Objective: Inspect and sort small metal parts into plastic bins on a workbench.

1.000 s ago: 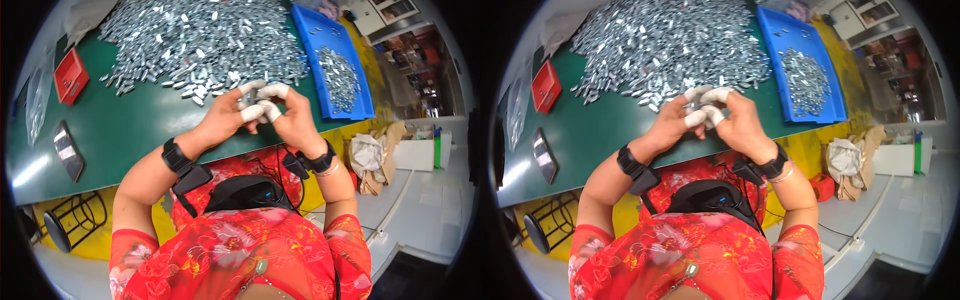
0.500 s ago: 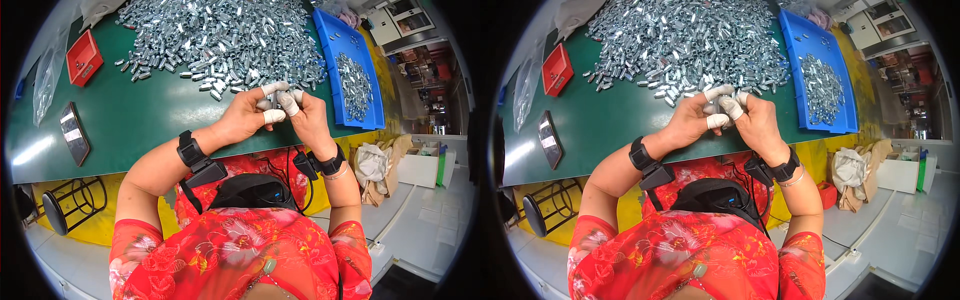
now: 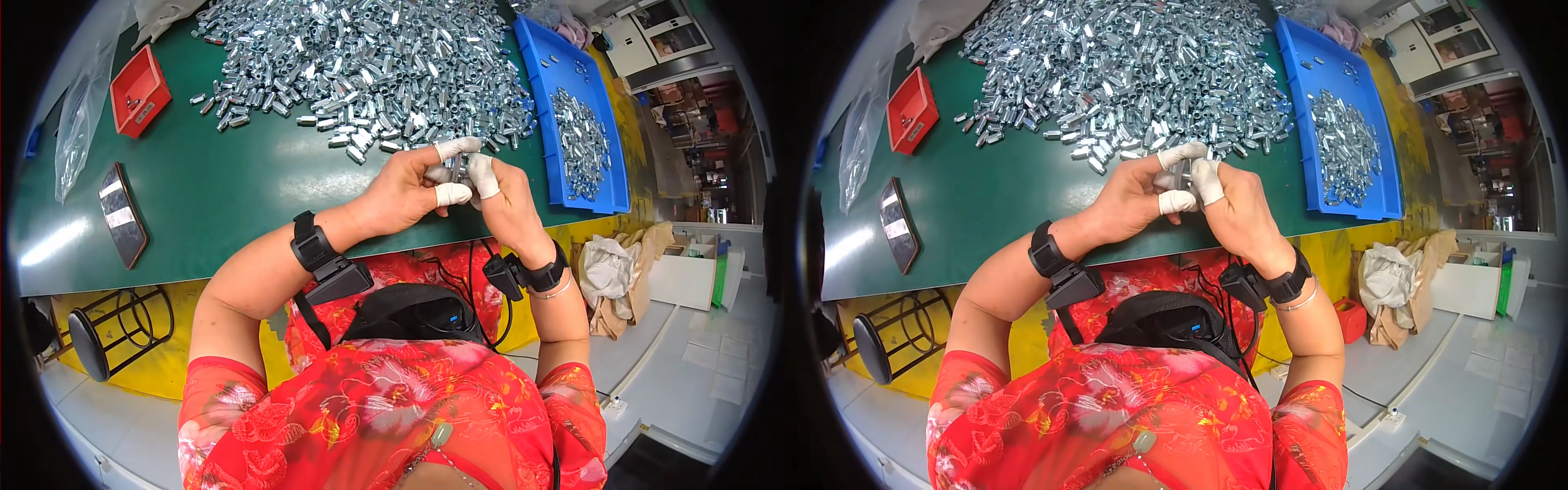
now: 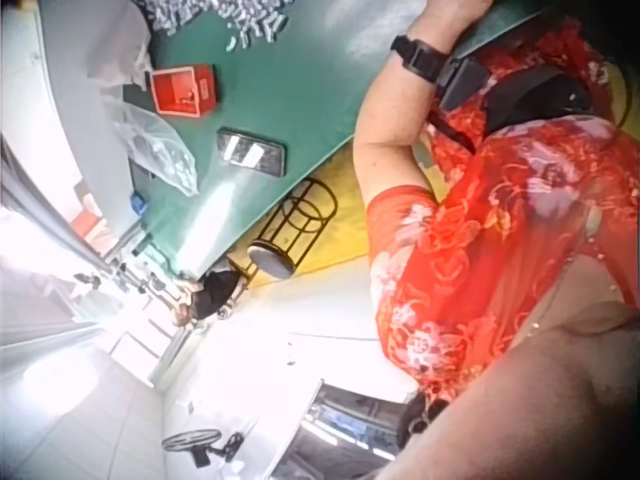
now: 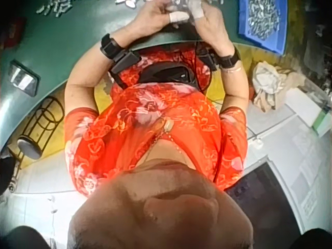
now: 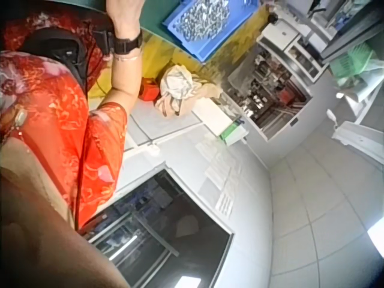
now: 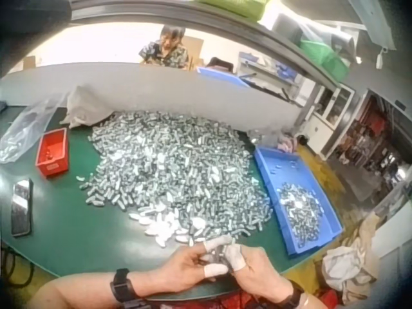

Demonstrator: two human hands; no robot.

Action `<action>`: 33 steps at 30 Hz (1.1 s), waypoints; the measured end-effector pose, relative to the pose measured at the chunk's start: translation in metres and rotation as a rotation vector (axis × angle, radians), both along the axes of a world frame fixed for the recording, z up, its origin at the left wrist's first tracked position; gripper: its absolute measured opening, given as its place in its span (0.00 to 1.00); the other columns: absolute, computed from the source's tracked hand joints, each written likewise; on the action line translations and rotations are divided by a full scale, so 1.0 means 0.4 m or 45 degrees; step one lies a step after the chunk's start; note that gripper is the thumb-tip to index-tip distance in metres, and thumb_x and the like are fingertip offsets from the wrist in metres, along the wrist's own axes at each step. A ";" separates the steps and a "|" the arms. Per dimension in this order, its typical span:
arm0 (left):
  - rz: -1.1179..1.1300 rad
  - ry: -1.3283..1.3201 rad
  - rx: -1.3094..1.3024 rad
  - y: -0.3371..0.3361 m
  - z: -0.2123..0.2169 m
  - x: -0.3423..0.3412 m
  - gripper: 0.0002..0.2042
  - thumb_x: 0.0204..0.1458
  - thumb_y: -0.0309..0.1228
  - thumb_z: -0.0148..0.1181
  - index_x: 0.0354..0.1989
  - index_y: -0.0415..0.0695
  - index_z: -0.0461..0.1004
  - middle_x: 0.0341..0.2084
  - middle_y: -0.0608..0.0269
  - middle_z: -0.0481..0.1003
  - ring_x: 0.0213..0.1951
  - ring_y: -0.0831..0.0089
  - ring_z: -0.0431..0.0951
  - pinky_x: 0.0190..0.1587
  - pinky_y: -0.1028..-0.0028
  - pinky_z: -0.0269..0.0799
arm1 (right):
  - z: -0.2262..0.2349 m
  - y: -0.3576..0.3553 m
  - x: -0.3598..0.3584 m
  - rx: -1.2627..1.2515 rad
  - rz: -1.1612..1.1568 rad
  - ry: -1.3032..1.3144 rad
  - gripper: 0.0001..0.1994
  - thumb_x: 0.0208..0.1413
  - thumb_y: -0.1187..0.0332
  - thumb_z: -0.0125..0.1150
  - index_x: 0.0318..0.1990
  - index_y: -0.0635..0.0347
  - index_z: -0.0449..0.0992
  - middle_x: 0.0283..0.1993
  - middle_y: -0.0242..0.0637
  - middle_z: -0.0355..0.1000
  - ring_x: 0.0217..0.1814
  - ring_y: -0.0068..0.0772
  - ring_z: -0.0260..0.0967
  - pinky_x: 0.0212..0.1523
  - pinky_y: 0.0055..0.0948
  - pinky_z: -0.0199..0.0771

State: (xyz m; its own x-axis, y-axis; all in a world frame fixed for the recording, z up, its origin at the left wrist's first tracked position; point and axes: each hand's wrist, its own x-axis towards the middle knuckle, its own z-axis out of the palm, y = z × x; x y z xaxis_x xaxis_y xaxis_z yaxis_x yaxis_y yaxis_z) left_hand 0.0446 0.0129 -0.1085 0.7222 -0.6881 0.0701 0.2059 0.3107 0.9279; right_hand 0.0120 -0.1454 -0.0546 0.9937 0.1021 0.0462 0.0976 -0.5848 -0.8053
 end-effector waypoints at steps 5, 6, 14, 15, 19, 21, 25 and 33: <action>-0.003 -0.042 0.046 -0.004 -0.004 0.000 0.28 0.50 0.26 0.57 0.61 0.44 0.55 0.36 0.66 0.73 0.34 0.81 0.72 0.31 0.80 0.70 | -0.005 -0.027 0.005 -0.064 0.046 0.284 0.25 0.60 0.53 0.42 0.25 0.69 0.73 0.15 0.42 0.66 0.18 0.29 0.65 0.21 0.31 0.64; -0.002 -0.042 0.047 -0.002 -0.003 0.001 0.28 0.50 0.26 0.57 0.61 0.44 0.55 0.36 0.66 0.73 0.34 0.81 0.72 0.31 0.80 0.70 | -0.005 -0.020 0.003 -0.092 0.035 0.194 0.25 0.61 0.53 0.42 0.25 0.68 0.72 0.14 0.42 0.66 0.18 0.31 0.65 0.21 0.31 0.64; -0.029 0.073 0.024 0.006 0.011 0.003 0.28 0.51 0.28 0.57 0.61 0.44 0.55 0.34 0.66 0.73 0.34 0.81 0.72 0.31 0.81 0.69 | 0.000 0.013 -0.009 -0.112 -0.002 -0.054 0.25 0.61 0.54 0.40 0.22 0.67 0.69 0.14 0.41 0.66 0.19 0.36 0.66 0.22 0.31 0.63; -0.030 0.072 0.014 0.008 0.013 0.002 0.28 0.51 0.28 0.57 0.61 0.44 0.55 0.34 0.66 0.73 0.33 0.81 0.72 0.31 0.81 0.69 | 0.003 0.013 -0.010 -0.043 0.005 -0.018 0.25 0.61 0.54 0.40 0.22 0.67 0.69 0.15 0.41 0.66 0.19 0.35 0.66 0.22 0.31 0.63; -0.035 0.054 0.004 0.006 0.017 0.001 0.28 0.51 0.28 0.57 0.61 0.44 0.55 0.33 0.66 0.73 0.32 0.81 0.72 0.31 0.81 0.69 | 0.003 -0.013 -0.006 0.030 0.037 0.208 0.25 0.61 0.54 0.39 0.23 0.67 0.69 0.17 0.41 0.67 0.20 0.31 0.66 0.23 0.30 0.63; -0.032 0.021 0.034 0.007 0.017 0.001 0.28 0.51 0.28 0.57 0.61 0.44 0.55 0.32 0.66 0.73 0.32 0.81 0.72 0.31 0.81 0.69 | 0.004 -0.018 -0.004 0.034 0.051 0.302 0.24 0.61 0.54 0.39 0.24 0.67 0.69 0.18 0.40 0.67 0.21 0.29 0.66 0.23 0.30 0.63; -0.017 0.058 -0.023 0.006 0.007 0.004 0.28 0.51 0.28 0.56 0.61 0.44 0.55 0.32 0.65 0.73 0.32 0.81 0.72 0.30 0.81 0.69 | 0.004 -0.010 -0.002 -0.056 0.071 0.305 0.20 0.61 0.56 0.42 0.30 0.68 0.69 0.18 0.37 0.67 0.22 0.25 0.66 0.25 0.27 0.65; -0.007 0.129 -0.022 0.004 0.005 0.010 0.28 0.51 0.30 0.56 0.61 0.43 0.55 0.31 0.65 0.73 0.28 0.82 0.71 0.29 0.82 0.69 | -0.013 0.015 -0.012 0.483 -0.105 0.074 0.08 0.56 0.70 0.53 0.39 0.67 0.69 0.23 0.33 0.70 0.25 0.18 0.67 0.28 0.19 0.67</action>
State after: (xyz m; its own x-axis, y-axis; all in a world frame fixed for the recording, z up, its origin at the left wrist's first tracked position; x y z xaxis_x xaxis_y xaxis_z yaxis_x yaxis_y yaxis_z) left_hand 0.0486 0.0146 -0.1064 0.7223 -0.6915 0.0087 0.3003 0.3249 0.8968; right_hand 0.0071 -0.1395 -0.0596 0.9999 0.0083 0.0085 0.0103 -0.2487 -0.9685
